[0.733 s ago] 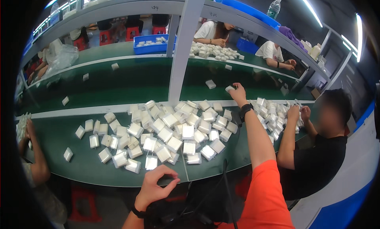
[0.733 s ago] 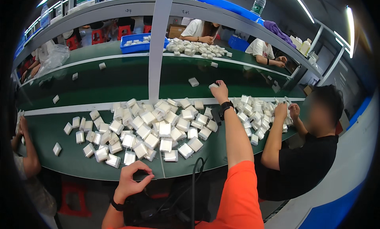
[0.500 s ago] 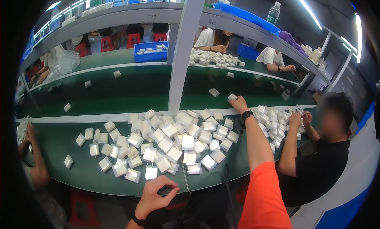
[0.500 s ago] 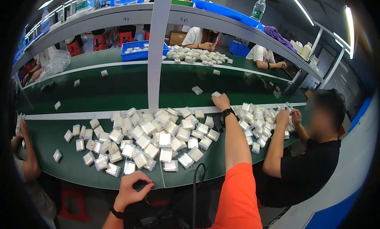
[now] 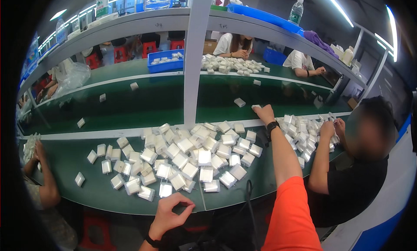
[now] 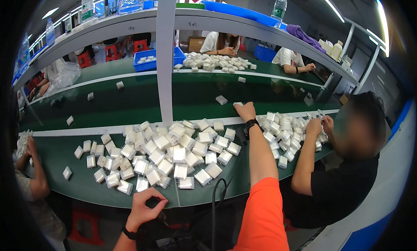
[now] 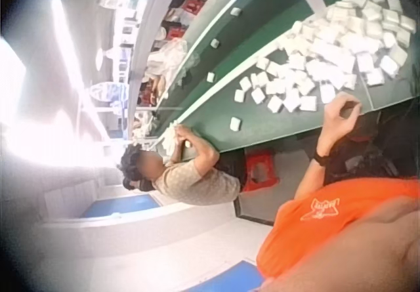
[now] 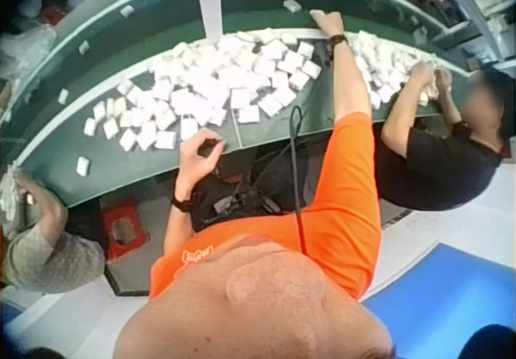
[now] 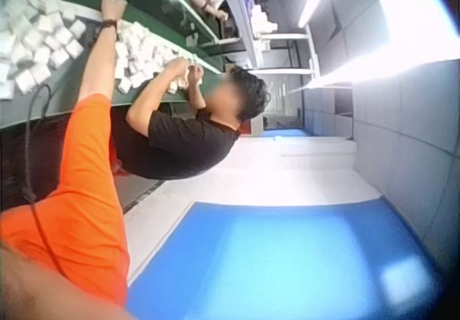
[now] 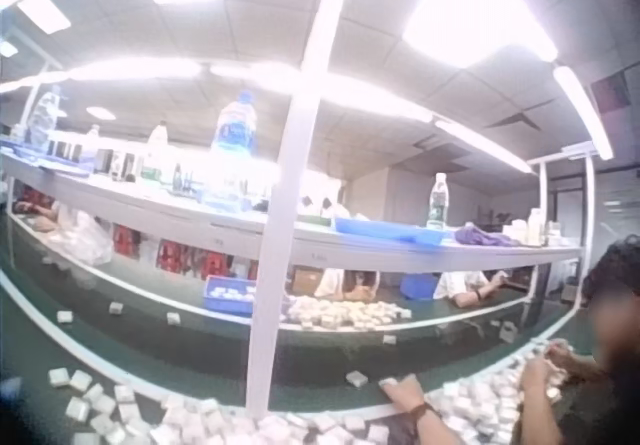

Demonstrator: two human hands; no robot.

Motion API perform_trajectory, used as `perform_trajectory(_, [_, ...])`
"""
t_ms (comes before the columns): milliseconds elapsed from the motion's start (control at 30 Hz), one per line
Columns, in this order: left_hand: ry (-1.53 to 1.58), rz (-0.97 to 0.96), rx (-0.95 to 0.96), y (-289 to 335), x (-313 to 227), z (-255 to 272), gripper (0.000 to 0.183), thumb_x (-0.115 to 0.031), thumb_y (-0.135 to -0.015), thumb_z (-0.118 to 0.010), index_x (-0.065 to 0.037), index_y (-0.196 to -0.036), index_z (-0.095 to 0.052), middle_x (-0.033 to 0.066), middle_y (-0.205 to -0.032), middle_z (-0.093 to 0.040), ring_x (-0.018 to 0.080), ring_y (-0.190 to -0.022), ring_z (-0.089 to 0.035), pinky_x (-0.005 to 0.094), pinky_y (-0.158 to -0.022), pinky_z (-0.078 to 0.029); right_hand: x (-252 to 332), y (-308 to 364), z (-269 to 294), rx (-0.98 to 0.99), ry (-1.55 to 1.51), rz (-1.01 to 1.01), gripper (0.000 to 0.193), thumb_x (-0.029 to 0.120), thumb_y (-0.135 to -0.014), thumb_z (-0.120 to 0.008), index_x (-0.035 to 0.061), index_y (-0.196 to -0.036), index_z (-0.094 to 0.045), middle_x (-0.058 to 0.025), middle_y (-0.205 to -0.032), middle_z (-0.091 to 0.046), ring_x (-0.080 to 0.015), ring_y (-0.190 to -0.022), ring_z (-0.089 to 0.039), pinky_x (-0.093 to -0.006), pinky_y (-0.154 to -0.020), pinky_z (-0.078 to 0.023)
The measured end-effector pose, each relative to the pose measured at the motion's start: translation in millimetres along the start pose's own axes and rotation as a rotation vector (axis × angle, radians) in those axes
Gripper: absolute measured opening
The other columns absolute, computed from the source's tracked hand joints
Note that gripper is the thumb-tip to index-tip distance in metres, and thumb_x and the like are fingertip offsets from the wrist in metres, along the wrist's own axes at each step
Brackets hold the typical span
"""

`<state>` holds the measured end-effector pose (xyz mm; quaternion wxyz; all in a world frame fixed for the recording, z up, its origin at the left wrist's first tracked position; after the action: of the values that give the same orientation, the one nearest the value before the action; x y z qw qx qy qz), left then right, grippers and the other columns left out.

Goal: Assembling small plastic components for electronic chargers on a factory line.

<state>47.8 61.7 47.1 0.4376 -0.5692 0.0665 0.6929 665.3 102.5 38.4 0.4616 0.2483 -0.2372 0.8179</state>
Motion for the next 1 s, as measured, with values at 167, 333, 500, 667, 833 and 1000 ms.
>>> perform_trajectory(167, [0.004,-0.02,-0.016,4.1,-2.3,2.7,0.013,0.001,-0.085,-0.085,-0.002,-0.093,-0.075,0.01,-0.088,-0.077,0.0225,-0.08,-0.077,0.0309,-0.073,-0.058,80.4,89.4,20.8,0.454,-0.434,0.108,0.052,0.053,-0.092,-0.085,0.0052,-0.101,-0.066,0.0046,-0.076,-0.05,-0.0077,-0.064,-0.044,-0.0278,-0.056,-0.034])
perform_trajectory(333, [0.069,-0.215,-0.157,4.8,-7.7,9.9,0.039,0.0,-0.079,-0.091,-0.003,-0.112,-0.071,0.0125,-0.102,-0.074,0.0239,-0.088,-0.071,0.0314,-0.081,-0.057,131.1,245.9,47.8,1.061,-0.555,0.185,0.032,0.041,-0.108,-0.073,0.0094,-0.112,-0.066,0.0114,-0.08,-0.044,-0.0006,-0.066,-0.036,-0.0217,-0.057,-0.025])
perform_trajectory(500, [0.133,-0.255,-0.119,-13.5,-48.6,-2.1,0.069,-0.011,-0.075,-0.1,-0.002,-0.136,-0.069,0.0142,-0.126,-0.07,0.0231,-0.096,-0.069,0.0338,-0.087,-0.057,134.5,396.5,39.2,1.502,-0.46,0.342,0.029,0.021,-0.105,-0.077,0.0036,-0.125,-0.065,0.0063,-0.092,-0.061,-0.0009,-0.081,-0.053,-0.0186,-0.069,-0.04])
perform_trajectory(667, [0.114,-0.337,-0.035,-10.5,-45.3,-20.9,0.038,-0.003,-0.076,-0.097,-0.002,-0.109,-0.078,0.0097,-0.103,-0.075,0.0253,-0.089,-0.073,0.0346,-0.077,-0.059,127.2,440.8,20.8,1.502,-0.653,0.244,0.029,0.028,-0.108,-0.076,0.0029,-0.12,-0.066,0.0097,-0.079,-0.042,-0.0008,-0.07,-0.035,-0.0232,-0.062,-0.028])
perform_trajectory(833, [0.012,-0.177,-0.173,2.1,-15.5,-18.1,0.032,0.0,-0.077,-0.094,-0.002,-0.103,-0.074,0.0112,-0.101,-0.076,0.0227,-0.081,-0.072,0.0322,-0.071,-0.058,106.4,429.9,22.6,1.025,-0.727,0.204,0.024,0.016,-0.104,-0.077,0.0043,-0.121,-0.066,0.0094,-0.078,-0.04,-0.0019,-0.068,-0.032,-0.0241,-0.061,-0.026])
perform_trajectory(1000, [-0.103,-0.089,-0.216,1.3,-5.8,-27.2,0.029,-0.003,-0.08,-0.093,-0.002,-0.095,-0.067,0.0124,-0.114,-0.079,0.0177,-0.075,-0.068,0.0293,-0.063,-0.055,102.8,450.7,9.6,0.822,-0.609,0.373,0.032,0.007,-0.094,-0.086,0.0047,-0.12,-0.067,0.008,-0.073,-0.035,-0.0053,-0.067,-0.029,-0.0282,-0.059,-0.022])
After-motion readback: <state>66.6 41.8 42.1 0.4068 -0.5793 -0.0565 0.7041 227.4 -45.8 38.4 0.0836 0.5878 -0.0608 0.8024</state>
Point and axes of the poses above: each hand's wrist, its own y-axis away from the middle knuckle, its own z-axis out of the back of the hand, x = y × z, the point moved 8 cm from there along -y, towards the middle knuckle
